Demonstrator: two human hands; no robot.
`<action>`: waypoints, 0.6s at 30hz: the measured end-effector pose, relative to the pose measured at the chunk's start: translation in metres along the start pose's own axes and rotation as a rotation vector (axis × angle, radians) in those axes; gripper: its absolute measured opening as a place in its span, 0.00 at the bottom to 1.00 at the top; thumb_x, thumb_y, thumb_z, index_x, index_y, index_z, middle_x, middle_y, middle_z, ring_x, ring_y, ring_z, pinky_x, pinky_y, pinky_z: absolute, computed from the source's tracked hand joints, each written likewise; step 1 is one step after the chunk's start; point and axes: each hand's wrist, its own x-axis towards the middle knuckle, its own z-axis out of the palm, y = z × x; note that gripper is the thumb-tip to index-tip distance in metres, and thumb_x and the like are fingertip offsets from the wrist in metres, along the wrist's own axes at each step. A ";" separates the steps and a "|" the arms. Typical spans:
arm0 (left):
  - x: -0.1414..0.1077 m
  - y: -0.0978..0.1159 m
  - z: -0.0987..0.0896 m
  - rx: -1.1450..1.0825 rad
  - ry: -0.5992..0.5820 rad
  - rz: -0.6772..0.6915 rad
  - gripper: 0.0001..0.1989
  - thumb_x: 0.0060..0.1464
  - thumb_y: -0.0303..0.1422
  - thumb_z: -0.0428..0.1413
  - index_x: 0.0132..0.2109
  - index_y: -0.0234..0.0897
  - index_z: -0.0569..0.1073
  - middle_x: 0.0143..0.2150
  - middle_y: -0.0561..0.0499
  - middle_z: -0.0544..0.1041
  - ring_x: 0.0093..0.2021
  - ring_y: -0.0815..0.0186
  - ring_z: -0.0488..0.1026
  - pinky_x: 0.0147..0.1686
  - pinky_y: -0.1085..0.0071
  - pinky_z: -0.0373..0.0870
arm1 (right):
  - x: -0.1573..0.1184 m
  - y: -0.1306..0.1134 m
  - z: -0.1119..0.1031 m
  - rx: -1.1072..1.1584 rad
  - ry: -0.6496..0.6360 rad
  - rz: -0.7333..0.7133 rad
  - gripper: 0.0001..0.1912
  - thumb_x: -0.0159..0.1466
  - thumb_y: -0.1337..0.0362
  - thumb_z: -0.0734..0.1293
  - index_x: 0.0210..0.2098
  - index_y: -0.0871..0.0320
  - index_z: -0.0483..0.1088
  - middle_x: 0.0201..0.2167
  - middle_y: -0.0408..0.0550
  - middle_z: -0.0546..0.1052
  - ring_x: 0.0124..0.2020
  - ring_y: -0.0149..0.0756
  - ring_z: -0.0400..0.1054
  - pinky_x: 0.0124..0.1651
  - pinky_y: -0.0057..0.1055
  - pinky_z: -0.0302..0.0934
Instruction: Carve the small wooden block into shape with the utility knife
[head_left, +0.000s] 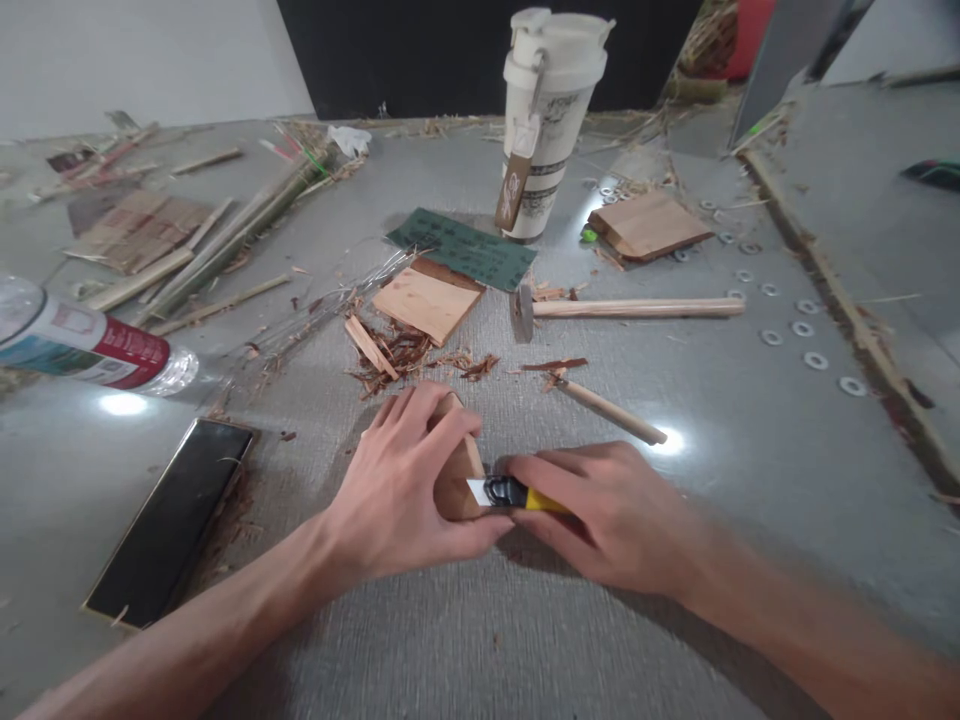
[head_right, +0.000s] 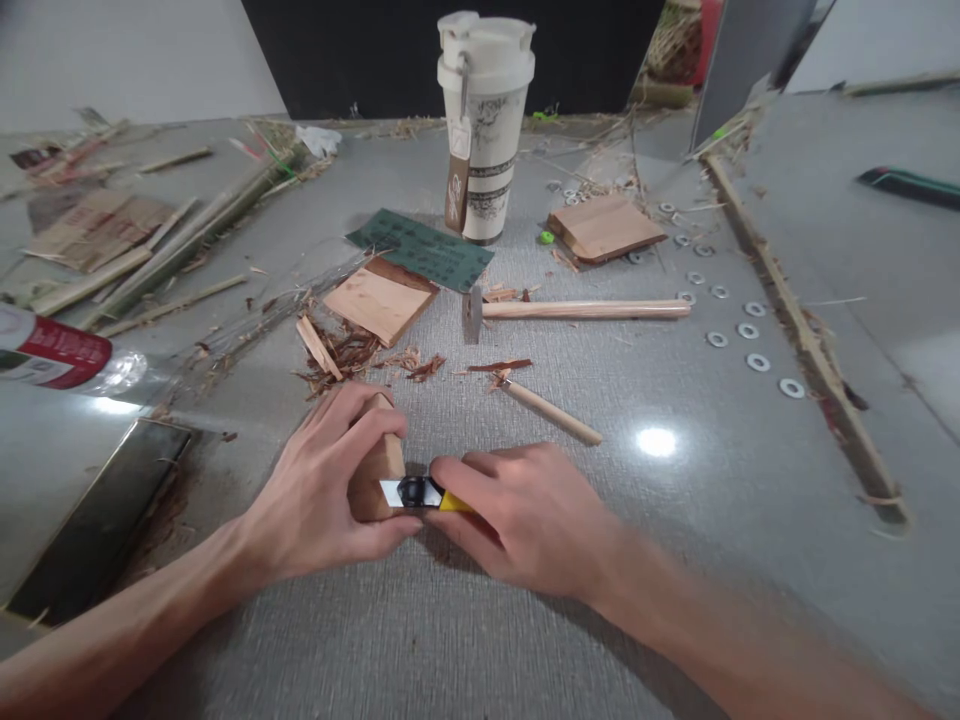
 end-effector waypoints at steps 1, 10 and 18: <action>0.000 0.000 0.000 -0.002 -0.009 0.000 0.34 0.43 0.50 0.70 0.51 0.41 0.67 0.53 0.41 0.69 0.51 0.48 0.70 0.48 0.49 0.73 | 0.000 0.000 -0.001 0.016 -0.008 -0.004 0.17 0.78 0.53 0.57 0.49 0.57 0.70 0.31 0.43 0.76 0.29 0.36 0.71 0.31 0.35 0.52; -0.002 0.002 -0.001 -0.003 -0.035 0.004 0.39 0.38 0.55 0.71 0.52 0.40 0.68 0.54 0.41 0.69 0.51 0.47 0.70 0.48 0.47 0.73 | 0.002 0.002 -0.010 0.109 -0.151 -0.053 0.15 0.77 0.51 0.58 0.44 0.55 0.69 0.32 0.44 0.77 0.32 0.38 0.71 0.33 0.37 0.53; 0.001 0.003 0.000 -0.002 -0.035 -0.004 0.35 0.42 0.54 0.69 0.50 0.39 0.69 0.52 0.41 0.70 0.49 0.49 0.71 0.46 0.49 0.73 | 0.002 0.001 -0.011 0.122 -0.162 -0.039 0.13 0.76 0.54 0.59 0.43 0.56 0.69 0.32 0.44 0.77 0.31 0.35 0.69 0.32 0.33 0.50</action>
